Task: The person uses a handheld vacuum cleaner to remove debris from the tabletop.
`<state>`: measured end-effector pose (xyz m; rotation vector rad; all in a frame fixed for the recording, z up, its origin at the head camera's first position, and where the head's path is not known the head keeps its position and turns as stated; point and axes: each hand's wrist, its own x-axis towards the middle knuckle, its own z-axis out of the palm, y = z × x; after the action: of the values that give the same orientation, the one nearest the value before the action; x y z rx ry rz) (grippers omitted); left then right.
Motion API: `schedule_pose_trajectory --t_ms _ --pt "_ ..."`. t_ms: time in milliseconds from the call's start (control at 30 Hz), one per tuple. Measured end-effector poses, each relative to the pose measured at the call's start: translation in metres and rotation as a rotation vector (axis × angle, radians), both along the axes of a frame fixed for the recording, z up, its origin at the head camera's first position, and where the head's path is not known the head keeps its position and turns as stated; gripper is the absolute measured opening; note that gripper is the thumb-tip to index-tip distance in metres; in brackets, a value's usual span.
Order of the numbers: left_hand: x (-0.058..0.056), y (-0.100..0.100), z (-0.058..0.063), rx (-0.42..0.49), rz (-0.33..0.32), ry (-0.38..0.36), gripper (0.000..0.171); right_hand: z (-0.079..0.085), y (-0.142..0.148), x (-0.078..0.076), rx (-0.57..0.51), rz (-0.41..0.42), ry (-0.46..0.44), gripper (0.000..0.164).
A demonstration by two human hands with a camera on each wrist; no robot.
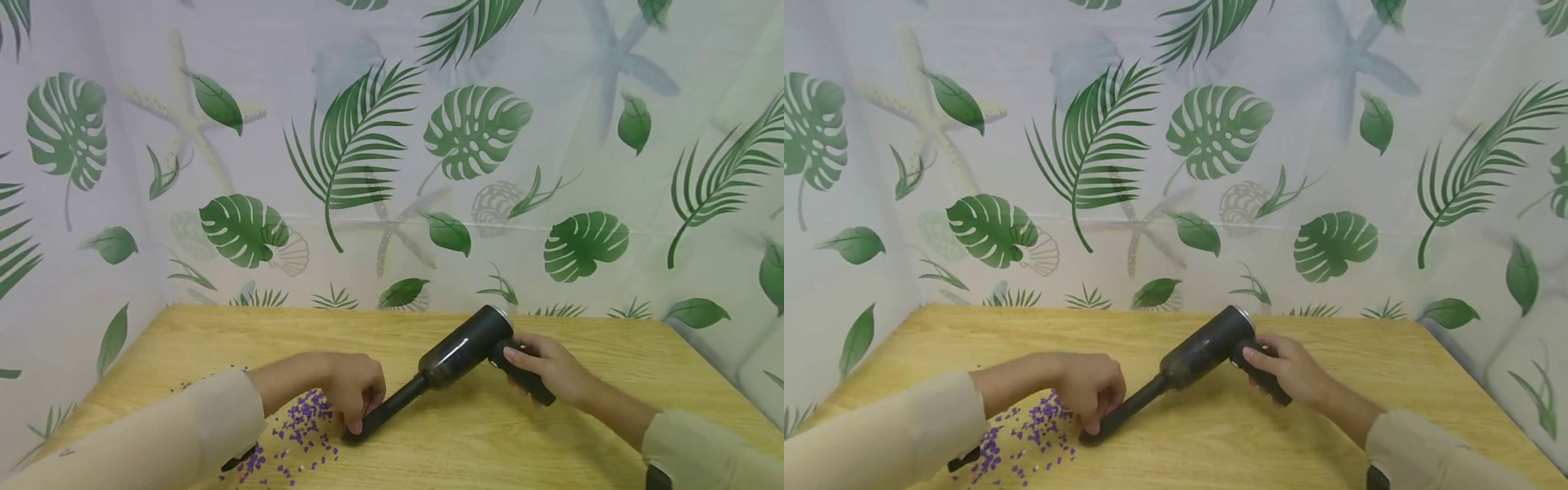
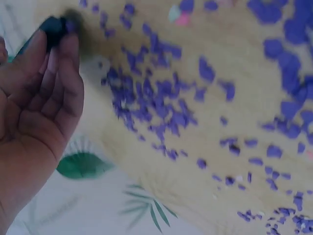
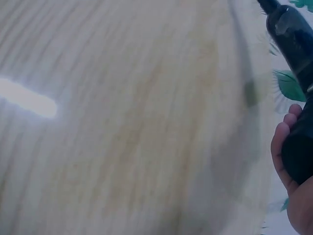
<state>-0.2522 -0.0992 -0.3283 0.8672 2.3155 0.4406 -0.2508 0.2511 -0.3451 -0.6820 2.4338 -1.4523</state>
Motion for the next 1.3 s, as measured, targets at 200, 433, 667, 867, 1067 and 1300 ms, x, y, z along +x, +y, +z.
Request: schedule_pose_trajectory --t_ms 200,433,667,867,1067,1300 --pt "-0.040 -0.011 0.006 0.053 0.067 0.271 0.013 0.015 -0.002 -0.009 -0.020 -0.200 -0.132 0.048" --pt "-0.060 -0.017 -0.013 -0.006 0.084 0.309 0.012 0.001 -0.022 -0.008 0.019 -0.321 -0.172 0.052" --pt "-0.063 -0.024 -0.021 -0.010 0.090 0.386 0.011 -0.006 -0.028 -0.006 -0.005 -0.292 -0.194 0.051" --pt "-0.058 -0.034 -0.024 -0.002 0.048 0.413 0.011 -0.011 -0.032 0.001 -0.033 -0.239 -0.243 0.048" --pt "-0.049 -0.041 -0.023 0.020 0.051 0.371 0.013 -0.013 -0.035 0.006 -0.051 -0.183 -0.249 0.047" --pt "-0.038 -0.043 -0.015 -0.011 -0.007 0.292 0.014 -0.013 -0.033 0.011 -0.062 -0.123 -0.253 0.045"
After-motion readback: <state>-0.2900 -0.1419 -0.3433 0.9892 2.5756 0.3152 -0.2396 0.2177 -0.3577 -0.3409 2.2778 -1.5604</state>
